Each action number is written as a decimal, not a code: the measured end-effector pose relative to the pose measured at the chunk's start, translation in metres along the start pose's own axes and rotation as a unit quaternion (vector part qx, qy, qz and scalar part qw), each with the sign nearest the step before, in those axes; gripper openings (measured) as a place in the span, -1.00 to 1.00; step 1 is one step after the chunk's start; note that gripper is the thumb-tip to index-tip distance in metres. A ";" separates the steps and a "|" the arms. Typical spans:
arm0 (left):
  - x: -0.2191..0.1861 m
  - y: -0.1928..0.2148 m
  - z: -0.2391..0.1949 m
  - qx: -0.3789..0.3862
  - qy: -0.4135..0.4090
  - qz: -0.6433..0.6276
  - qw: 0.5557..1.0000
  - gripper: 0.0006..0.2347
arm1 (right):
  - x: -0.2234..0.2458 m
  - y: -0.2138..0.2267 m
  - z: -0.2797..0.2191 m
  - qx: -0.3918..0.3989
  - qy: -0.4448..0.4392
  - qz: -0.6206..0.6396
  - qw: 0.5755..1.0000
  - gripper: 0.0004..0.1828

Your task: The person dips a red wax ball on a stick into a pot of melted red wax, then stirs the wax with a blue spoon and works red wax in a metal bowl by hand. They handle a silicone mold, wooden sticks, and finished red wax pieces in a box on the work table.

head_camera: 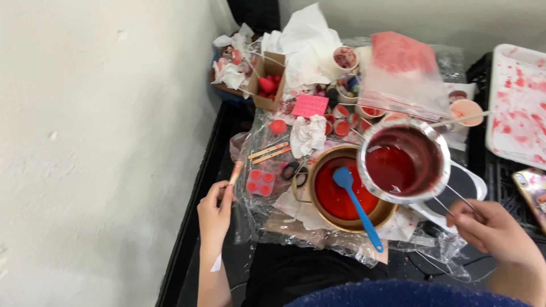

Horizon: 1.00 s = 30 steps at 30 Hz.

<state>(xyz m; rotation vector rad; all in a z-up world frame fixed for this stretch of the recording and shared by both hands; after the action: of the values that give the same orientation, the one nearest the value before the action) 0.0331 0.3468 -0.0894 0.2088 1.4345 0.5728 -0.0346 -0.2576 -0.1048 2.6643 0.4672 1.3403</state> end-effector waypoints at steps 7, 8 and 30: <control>-0.005 0.025 -0.004 -0.033 -0.023 -0.022 0.999 -0.85 | 0.115 -0.109 0.050 -0.003 0.067 -0.005 0.998 -0.81; -0.006 0.027 -0.006 -0.032 -0.029 -0.024 0.999 -0.85 | 0.132 -0.125 0.053 -0.010 0.081 -0.025 0.996 -0.81; -0.005 0.040 0.001 -0.024 -0.070 0.048 0.996 -0.92 | 0.212 -0.236 0.126 0.028 0.212 -0.269 0.939 -0.74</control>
<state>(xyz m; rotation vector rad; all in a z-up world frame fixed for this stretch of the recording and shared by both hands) 0.0244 0.3785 -0.0664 0.2766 1.2784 0.6584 0.1332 0.0381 -0.0768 2.0278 1.1897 1.7015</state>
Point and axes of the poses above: each hand's wrist, its own z-axis towards the middle knuckle, its own y-axis out of the back of the hand, x = y × z, the point moved 7 cm from there along z, towards the middle knuckle, and after that the axes turned 6 degrees about -y, right-handed, at the moved point
